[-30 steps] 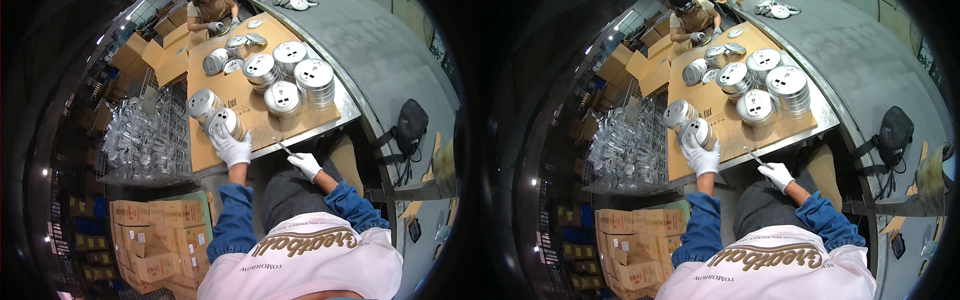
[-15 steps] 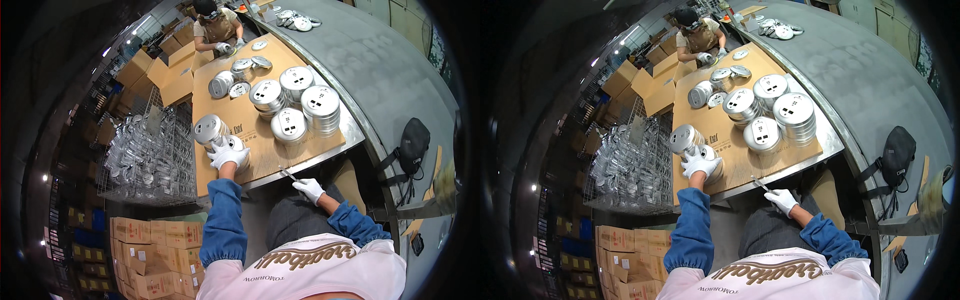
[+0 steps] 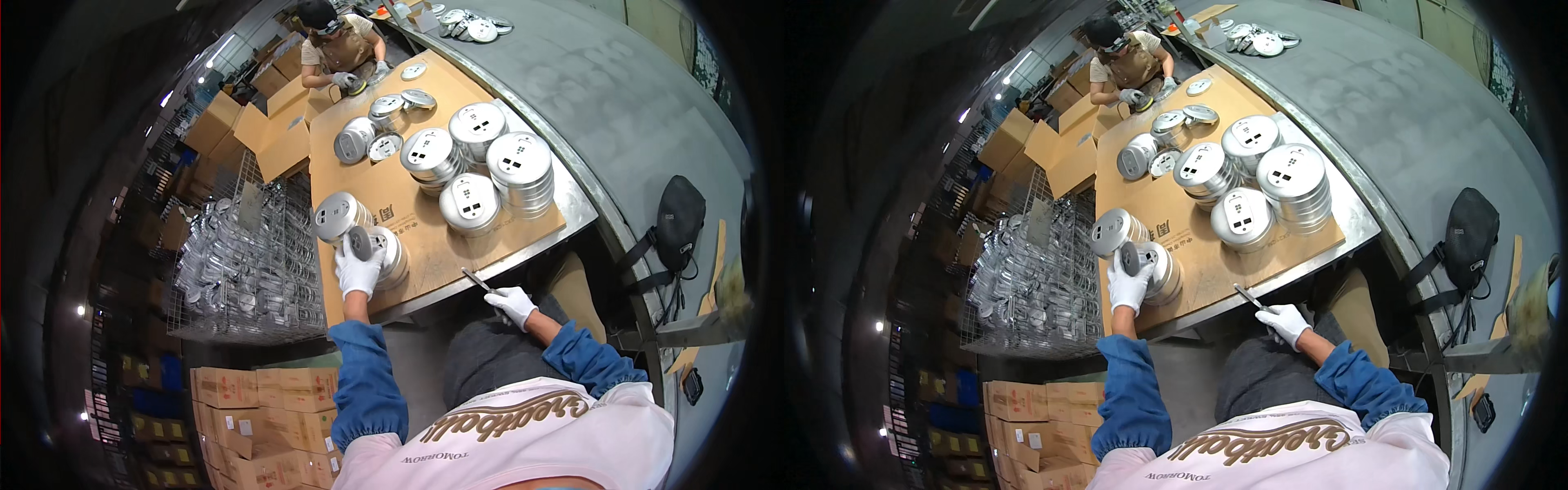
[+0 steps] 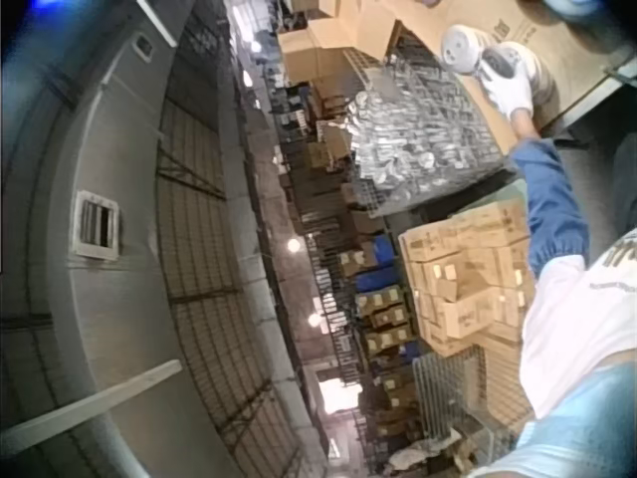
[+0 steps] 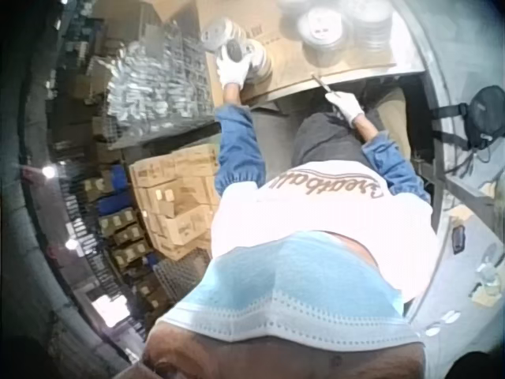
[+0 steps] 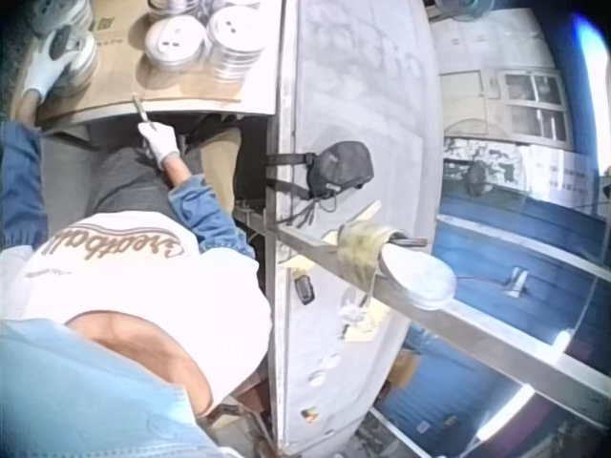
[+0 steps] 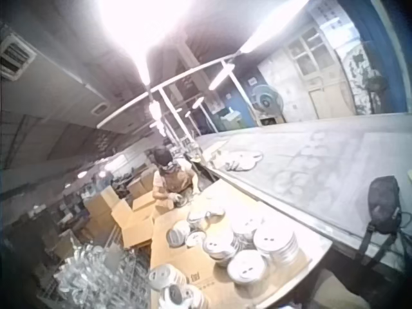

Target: The person deburrs circular metal casings using a handheld scraper tool, scraping around the inner and outer edges of each component before setting it on the table.

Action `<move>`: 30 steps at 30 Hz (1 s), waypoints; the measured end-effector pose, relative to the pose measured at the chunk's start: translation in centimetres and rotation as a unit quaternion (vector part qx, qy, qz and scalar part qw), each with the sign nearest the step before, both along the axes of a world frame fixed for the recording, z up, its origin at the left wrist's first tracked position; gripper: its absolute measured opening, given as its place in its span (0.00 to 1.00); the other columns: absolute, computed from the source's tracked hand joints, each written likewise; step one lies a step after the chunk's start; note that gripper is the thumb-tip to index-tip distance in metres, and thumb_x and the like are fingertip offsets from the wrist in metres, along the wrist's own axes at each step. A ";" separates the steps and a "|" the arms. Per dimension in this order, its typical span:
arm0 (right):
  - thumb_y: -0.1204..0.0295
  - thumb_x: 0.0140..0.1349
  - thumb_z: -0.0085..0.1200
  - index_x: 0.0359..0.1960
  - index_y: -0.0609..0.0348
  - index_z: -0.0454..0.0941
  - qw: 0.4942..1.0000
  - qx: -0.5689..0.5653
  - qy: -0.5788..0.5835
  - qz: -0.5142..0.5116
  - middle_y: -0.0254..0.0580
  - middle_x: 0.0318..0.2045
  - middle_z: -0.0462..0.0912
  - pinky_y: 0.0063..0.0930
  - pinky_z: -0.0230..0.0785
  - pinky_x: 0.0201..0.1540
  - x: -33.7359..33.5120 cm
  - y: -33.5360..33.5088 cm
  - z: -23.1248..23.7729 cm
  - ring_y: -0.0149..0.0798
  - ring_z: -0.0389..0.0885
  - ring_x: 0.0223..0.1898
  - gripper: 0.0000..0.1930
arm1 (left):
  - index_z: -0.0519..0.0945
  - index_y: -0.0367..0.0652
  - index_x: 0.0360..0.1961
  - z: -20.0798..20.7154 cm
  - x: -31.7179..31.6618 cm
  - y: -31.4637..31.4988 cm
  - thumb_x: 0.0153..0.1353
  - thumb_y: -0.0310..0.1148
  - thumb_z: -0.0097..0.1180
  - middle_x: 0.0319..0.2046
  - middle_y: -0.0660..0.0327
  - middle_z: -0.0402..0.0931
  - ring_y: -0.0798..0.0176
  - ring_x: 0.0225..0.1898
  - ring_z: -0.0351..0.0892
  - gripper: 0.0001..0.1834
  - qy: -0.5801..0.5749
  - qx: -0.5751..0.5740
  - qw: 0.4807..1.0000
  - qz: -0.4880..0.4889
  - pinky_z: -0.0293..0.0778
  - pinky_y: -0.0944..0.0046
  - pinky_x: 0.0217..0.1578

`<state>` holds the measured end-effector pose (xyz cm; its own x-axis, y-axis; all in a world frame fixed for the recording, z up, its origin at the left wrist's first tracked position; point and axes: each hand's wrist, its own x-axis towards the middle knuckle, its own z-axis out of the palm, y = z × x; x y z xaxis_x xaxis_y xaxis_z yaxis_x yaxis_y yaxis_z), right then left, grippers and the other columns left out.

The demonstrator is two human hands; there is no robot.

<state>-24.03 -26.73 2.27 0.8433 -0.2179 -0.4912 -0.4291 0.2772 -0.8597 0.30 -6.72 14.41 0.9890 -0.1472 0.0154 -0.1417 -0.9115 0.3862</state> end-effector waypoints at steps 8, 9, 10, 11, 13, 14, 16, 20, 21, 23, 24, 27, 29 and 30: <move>0.61 0.59 0.54 0.26 0.58 0.73 1.000 0.019 0.007 0.002 0.30 0.13 0.70 0.18 0.58 0.12 0.0 0.0 -0.3 0.24 0.65 0.10 0.13 | 0.62 0.41 0.60 0.1 -1.2 1.9 0.55 0.45 0.49 0.47 0.44 0.72 0.42 0.43 0.75 0.32 -0.102 0.055 0.993 -0.027 0.71 0.50 0.45; 0.61 0.59 0.54 0.26 0.58 0.73 1.000 0.016 0.006 0.003 0.30 0.13 0.70 0.18 0.58 0.12 0.0 0.0 -0.2 0.24 0.65 0.10 0.13 | 0.63 0.41 0.59 0.4 -1.4 2.2 0.55 0.43 0.49 0.44 0.44 0.74 0.42 0.41 0.77 0.31 -0.082 0.079 0.994 -0.003 0.72 0.50 0.43; 0.61 0.59 0.54 0.26 0.58 0.73 1.000 0.017 0.006 0.004 0.30 0.13 0.70 0.18 0.58 0.12 0.0 0.1 -0.2 0.24 0.65 0.10 0.13 | 0.67 0.41 0.55 -0.4 -1.1 2.9 0.55 0.38 0.49 0.37 0.45 0.77 0.43 0.37 0.78 0.26 -0.121 0.073 0.990 0.016 0.73 0.49 0.40; 0.61 0.58 0.54 0.26 0.58 0.73 1.000 0.018 0.007 0.004 0.30 0.13 0.70 0.18 0.58 0.13 -0.1 0.2 -0.2 0.24 0.65 0.10 0.13 | 0.67 0.41 0.55 -0.7 -1.2 3.4 0.55 0.38 0.49 0.37 0.45 0.77 0.43 0.37 0.78 0.26 -0.121 0.074 0.990 0.016 0.73 0.49 0.40; 0.61 0.58 0.54 0.26 0.58 0.73 1.000 0.019 0.010 0.001 0.30 0.13 0.70 0.18 0.58 0.13 -0.2 0.2 -0.2 0.24 0.65 0.10 0.13 | 0.73 0.42 0.49 -0.9 -1.4 4.4 0.56 0.35 0.49 0.34 0.44 0.78 0.42 0.36 0.78 0.19 -0.159 0.050 0.983 0.081 0.72 0.49 0.39; 0.61 0.58 0.54 0.26 0.58 0.73 1.000 0.017 0.010 0.002 0.30 0.13 0.70 0.18 0.58 0.13 -0.3 0.3 -0.3 0.24 0.65 0.10 0.13 | 0.74 0.43 0.45 -1.0 -1.6 5.1 0.57 0.33 0.47 0.32 0.45 0.78 0.42 0.35 0.78 0.15 -0.176 0.051 0.978 0.096 0.72 0.48 0.38; 0.61 0.58 0.54 0.26 0.58 0.73 1.000 0.015 0.013 0.002 0.30 0.14 0.70 0.18 0.58 0.13 -0.5 0.2 -0.3 0.24 0.65 0.10 0.13 | 0.74 0.44 0.45 -1.1 -2.4 6.1 0.58 0.33 0.46 0.32 0.45 0.78 0.41 0.35 0.78 0.14 -0.203 0.026 0.968 0.144 0.72 0.48 0.37; 0.61 0.58 0.54 0.25 0.57 0.73 1.000 0.000 0.007 0.005 0.29 0.14 0.69 0.18 0.57 0.13 -0.3 0.1 -0.5 0.23 0.64 0.10 0.13 | 0.75 0.39 0.46 -1.3 -4.7 7.8 0.57 0.34 0.50 0.32 0.43 0.78 0.40 0.36 0.77 0.16 -0.255 -0.047 0.936 0.237 0.72 0.49 0.37; 0.61 0.58 0.54 0.24 0.57 0.73 1.000 -0.013 -0.004 0.013 0.28 0.14 0.69 0.19 0.57 0.13 -0.2 0.2 -0.6 0.23 0.64 0.10 0.13 | 0.74 0.35 0.46 -1.8 -5.4 8.7 0.57 0.34 0.51 0.32 0.42 0.78 0.41 0.36 0.78 0.18 -0.282 -0.095 0.921 0.253 0.72 0.50 0.38; 0.61 0.58 0.54 0.26 0.58 0.75 0.999 -0.028 -0.020 0.012 0.26 0.14 0.69 0.18 0.57 0.15 0.0 0.1 0.0 0.21 0.65 0.13 0.12 | 0.73 0.31 0.46 -1.7 -7.4 7.6 0.59 0.33 0.53 0.34 0.45 0.79 0.46 0.35 0.79 0.18 -0.271 -0.196 0.910 0.244 0.73 0.56 0.38; 0.63 0.59 0.54 0.32 0.60 0.76 0.997 -0.056 -0.054 0.001 0.27 0.17 0.71 0.17 0.59 0.18 0.0 -0.1 -0.6 0.20 0.67 0.16 0.12 | 0.74 0.30 0.46 -1.9 -8.2 6.6 0.59 0.31 0.53 0.35 0.48 0.79 0.51 0.35 0.79 0.17 -0.228 -0.349 0.884 0.212 0.73 0.59 0.38; 0.66 0.59 0.53 0.49 0.63 0.74 0.986 -0.086 -0.129 -0.055 0.28 0.26 0.76 0.15 0.63 0.27 0.7 0.1 -1.6 0.19 0.70 0.25 0.19 | 0.75 0.28 0.43 -4.4 -9.2 3.9 0.60 0.27 0.52 0.38 0.55 0.77 0.63 0.36 0.75 0.13 -0.091 -0.559 0.812 0.141 0.72 0.65 0.39; 0.67 0.59 0.53 0.54 0.64 0.70 0.990 -0.098 -0.090 -0.051 0.28 0.28 0.76 0.18 0.65 0.28 0.8 -0.2 -0.8 0.20 0.69 0.26 0.22 | 0.73 0.28 0.46 -5.9 -9.7 1.7 0.57 0.23 0.53 0.42 0.54 0.76 0.63 0.38 0.77 0.15 0.006 -0.585 0.800 0.132 0.73 0.67 0.41; 0.67 0.59 0.53 0.54 0.64 0.70 0.988 -0.108 -0.090 -0.062 0.29 0.27 0.76 0.18 0.65 0.28 0.8 -0.3 -0.8 0.20 0.70 0.26 0.22 | 0.74 0.27 0.45 -7.0 -9.7 0.6 0.58 0.23 0.53 0.41 0.54 0.77 0.64 0.38 0.77 0.14 0.022 -0.569 0.814 0.118 0.73 0.68 0.40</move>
